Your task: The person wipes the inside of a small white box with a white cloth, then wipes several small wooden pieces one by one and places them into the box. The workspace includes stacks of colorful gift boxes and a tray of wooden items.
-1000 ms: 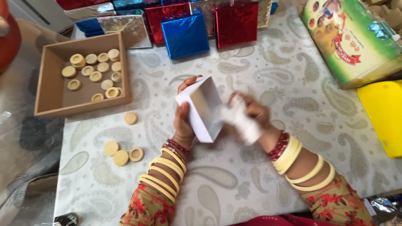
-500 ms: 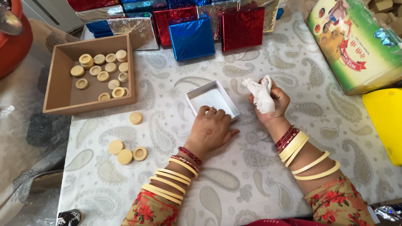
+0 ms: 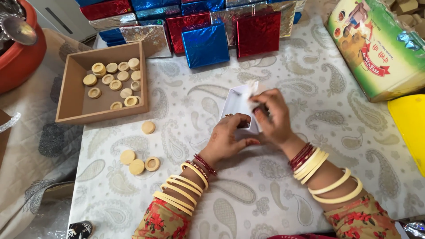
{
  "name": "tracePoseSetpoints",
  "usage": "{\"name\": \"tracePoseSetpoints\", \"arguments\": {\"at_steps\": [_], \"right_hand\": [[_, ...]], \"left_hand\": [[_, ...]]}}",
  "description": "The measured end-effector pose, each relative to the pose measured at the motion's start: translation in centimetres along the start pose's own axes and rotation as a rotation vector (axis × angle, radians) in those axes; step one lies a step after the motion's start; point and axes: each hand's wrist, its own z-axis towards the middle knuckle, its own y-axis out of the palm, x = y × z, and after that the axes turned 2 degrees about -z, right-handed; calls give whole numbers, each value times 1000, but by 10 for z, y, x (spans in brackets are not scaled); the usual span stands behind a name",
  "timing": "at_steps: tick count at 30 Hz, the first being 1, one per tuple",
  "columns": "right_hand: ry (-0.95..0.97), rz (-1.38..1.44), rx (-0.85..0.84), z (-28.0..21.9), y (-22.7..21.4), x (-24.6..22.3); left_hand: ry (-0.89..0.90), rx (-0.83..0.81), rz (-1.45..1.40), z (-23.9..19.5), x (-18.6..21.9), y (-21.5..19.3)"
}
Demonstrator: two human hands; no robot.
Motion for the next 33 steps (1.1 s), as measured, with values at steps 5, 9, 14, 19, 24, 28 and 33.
{"name": "tracePoseSetpoints", "arguments": {"at_steps": [5,9,14,19,24,28,33], "right_hand": [[-403,-263,-111,3,7,-51],[-498,-439,-69,7,-2,-37],[-228,-347,-41,7,-11,-17],[-395,-248,-240,2,-1,-36],[-240,-542,-6,3,-10,6],[-143,-591,-80,0,3,-15],[-494,-361,-486,1,17,-65]], "left_hand": [[-41,103,-15,-8,-11,12],[-85,170,-308,-13,-11,22],[-116,165,-355,-8,-12,21],[-292,124,-816,-10,-18,18],[-549,331,-1266,-9,-24,30],[-950,576,-1333,5,-22,4],[-686,488,-1517,-3,-55,8]]}}
